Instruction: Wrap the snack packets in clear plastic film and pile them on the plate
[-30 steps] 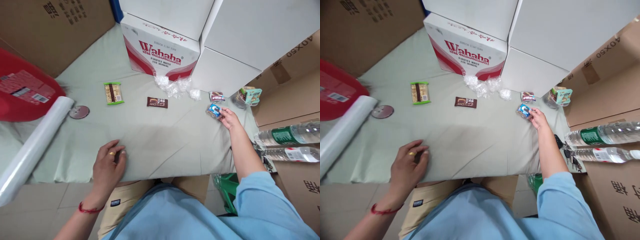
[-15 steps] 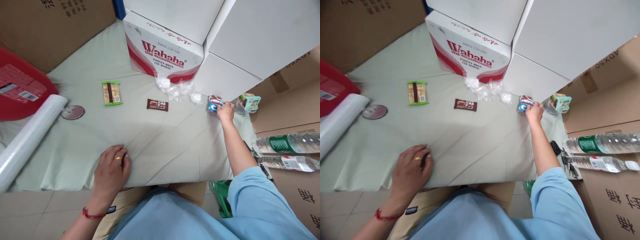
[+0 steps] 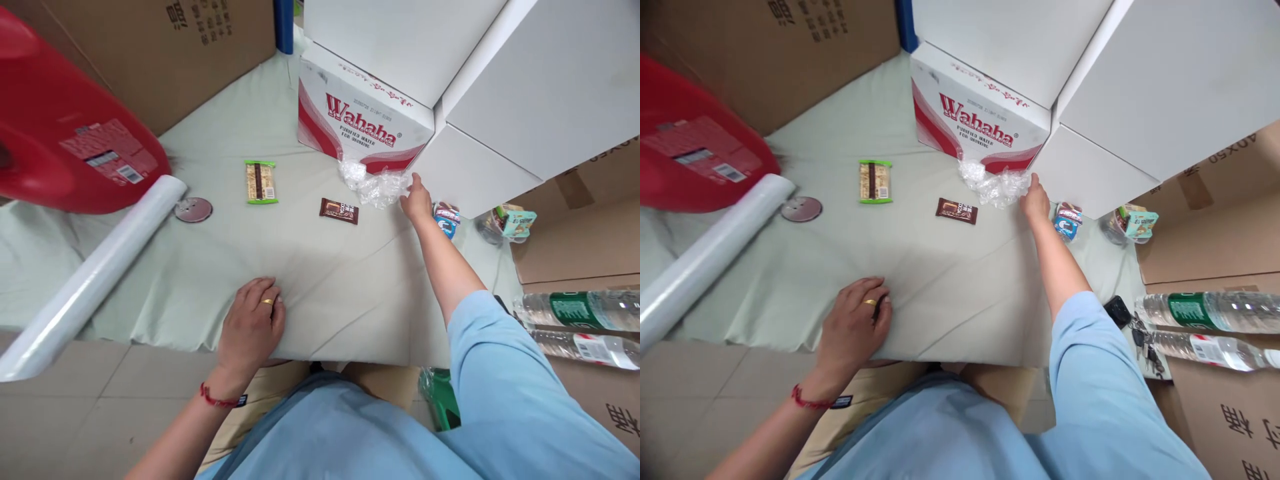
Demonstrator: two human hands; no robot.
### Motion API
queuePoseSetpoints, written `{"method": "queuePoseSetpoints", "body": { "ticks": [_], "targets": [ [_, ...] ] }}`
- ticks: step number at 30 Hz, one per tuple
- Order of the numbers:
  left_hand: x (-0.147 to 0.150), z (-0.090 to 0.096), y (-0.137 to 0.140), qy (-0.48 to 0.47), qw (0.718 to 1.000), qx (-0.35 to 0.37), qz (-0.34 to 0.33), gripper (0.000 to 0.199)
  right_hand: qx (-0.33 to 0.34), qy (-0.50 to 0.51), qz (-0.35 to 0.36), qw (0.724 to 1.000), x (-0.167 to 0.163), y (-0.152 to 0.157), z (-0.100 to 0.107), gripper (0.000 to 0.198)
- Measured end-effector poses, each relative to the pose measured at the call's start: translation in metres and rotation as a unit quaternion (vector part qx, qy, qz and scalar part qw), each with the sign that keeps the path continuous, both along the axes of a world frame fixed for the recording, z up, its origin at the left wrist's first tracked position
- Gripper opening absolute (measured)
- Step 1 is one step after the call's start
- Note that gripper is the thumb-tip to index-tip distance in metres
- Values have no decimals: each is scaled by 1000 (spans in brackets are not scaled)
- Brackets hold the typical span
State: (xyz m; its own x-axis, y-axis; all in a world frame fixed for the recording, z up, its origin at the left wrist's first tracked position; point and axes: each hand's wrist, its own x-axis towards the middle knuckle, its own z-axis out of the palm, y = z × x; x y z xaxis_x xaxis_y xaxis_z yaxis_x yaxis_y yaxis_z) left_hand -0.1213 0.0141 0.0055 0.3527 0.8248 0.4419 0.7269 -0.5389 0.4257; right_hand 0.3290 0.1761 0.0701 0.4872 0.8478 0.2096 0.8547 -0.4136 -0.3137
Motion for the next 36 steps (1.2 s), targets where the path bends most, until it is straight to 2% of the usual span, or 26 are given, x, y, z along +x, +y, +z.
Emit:
{"method": "queuePoseSetpoints", "body": {
  "ticks": [2,5,8,10,12,14,16,20,23,26,29,31,32,33,34,36],
  "targets": [
    [0,-1,-1,1,1000,5,-1,19,17,3,-19,1000,7,0,3,51],
    [-1,-2,-1,-5,1000,11,-9,19,94,15,-33,995,18,-14,14,27],
    [-1,-3,-1,-10,1000,21,-12,20,183,144,-78,969,26,-40,32,12],
    [-1,-4,-1,-9,1000,26,-14,20,255,283,-113,918,29,-62,46,5],
    [-1,-5,0,-9,999,31,-19,21,328,418,-121,838,28,-87,61,14],
    [0,-7,1,-11,999,37,-20,21,368,529,-111,757,20,-118,72,22],
    [1,-7,0,-17,999,43,-19,20,362,611,-103,696,5,-151,75,30],
    [2,-5,-1,-33,998,43,-19,20,295,716,-100,625,-48,-215,52,35],
    [1,-3,-2,-64,997,45,-21,19,270,765,-73,580,-94,-252,26,39],
    [-1,0,-6,-126,991,37,-21,18,239,807,-22,540,-133,-276,6,43],
    [-2,8,-17,-208,977,-36,-5,27,202,834,21,513,-162,-288,-4,45],
    [1,17,-27,-262,951,-167,-2,40,173,841,45,510,-175,-291,-5,48],
    [4,23,-33,-288,923,-256,-13,48,158,843,57,512,-180,-291,-5,51],
    [8,29,-38,-315,880,-354,-33,55,143,842,68,515,-184,-291,-5,53],
    [13,35,-42,-342,823,-449,-58,61,130,841,78,519,-188,-290,-5,55],
    [25,45,-46,-387,696,-598,-85,70,108,839,95,524,-196,-288,-6,57]
  ]
}}
